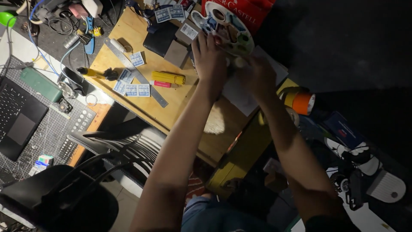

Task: Organizing small craft supplies and plastic containers on a desk.

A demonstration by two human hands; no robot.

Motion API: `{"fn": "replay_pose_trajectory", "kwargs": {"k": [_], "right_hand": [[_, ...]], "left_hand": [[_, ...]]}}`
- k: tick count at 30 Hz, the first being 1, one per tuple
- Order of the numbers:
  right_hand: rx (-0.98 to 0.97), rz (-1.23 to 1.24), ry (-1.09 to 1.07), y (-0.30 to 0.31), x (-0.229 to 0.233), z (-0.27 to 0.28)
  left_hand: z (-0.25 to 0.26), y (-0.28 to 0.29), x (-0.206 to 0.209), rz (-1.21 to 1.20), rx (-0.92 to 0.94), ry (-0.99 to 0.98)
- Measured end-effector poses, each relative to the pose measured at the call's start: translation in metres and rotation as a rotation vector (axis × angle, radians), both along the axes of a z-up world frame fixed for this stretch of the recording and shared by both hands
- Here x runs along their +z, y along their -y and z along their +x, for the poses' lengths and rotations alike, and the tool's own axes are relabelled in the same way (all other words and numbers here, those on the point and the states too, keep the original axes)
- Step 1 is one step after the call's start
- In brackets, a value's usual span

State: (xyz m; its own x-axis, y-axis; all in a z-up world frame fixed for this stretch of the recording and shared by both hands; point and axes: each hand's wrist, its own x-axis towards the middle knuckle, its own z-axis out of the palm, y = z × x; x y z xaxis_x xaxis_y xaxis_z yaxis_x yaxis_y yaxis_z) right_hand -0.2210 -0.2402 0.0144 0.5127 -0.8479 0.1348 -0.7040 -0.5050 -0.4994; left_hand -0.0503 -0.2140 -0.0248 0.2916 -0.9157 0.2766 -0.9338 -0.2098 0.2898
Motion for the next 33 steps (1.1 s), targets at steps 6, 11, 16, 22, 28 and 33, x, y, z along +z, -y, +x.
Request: {"fn": "replay_pose_trajectory", "kwargs": {"k": [6,11,16,22,28,33], "right_hand": [[0.063,-0.069,-0.062,0.005,-0.005,0.014],[0.081,-0.122,-0.088,0.008,-0.012,0.019],[0.073,-0.145,-0.128,-0.003,-0.004,0.018],[0.143,-0.305,0.005,-0.048,0.004,0.013],[0.489,-0.126,0.022,-0.110,0.022,0.054],[0.722,-0.096,-0.036,-0.146,0.016,0.089]], "left_hand": [[0.001,-0.025,0.040,0.085,0.217,-0.235],[0.018,-0.046,0.005,0.343,0.430,-0.388],[0.037,-0.068,0.051,0.365,0.370,-0.543],[0.059,-0.108,0.104,0.055,0.332,-0.586],[0.109,-0.163,0.136,-0.191,0.442,-0.497],[0.125,-0.200,0.146,-0.096,0.587,-0.521]]}}
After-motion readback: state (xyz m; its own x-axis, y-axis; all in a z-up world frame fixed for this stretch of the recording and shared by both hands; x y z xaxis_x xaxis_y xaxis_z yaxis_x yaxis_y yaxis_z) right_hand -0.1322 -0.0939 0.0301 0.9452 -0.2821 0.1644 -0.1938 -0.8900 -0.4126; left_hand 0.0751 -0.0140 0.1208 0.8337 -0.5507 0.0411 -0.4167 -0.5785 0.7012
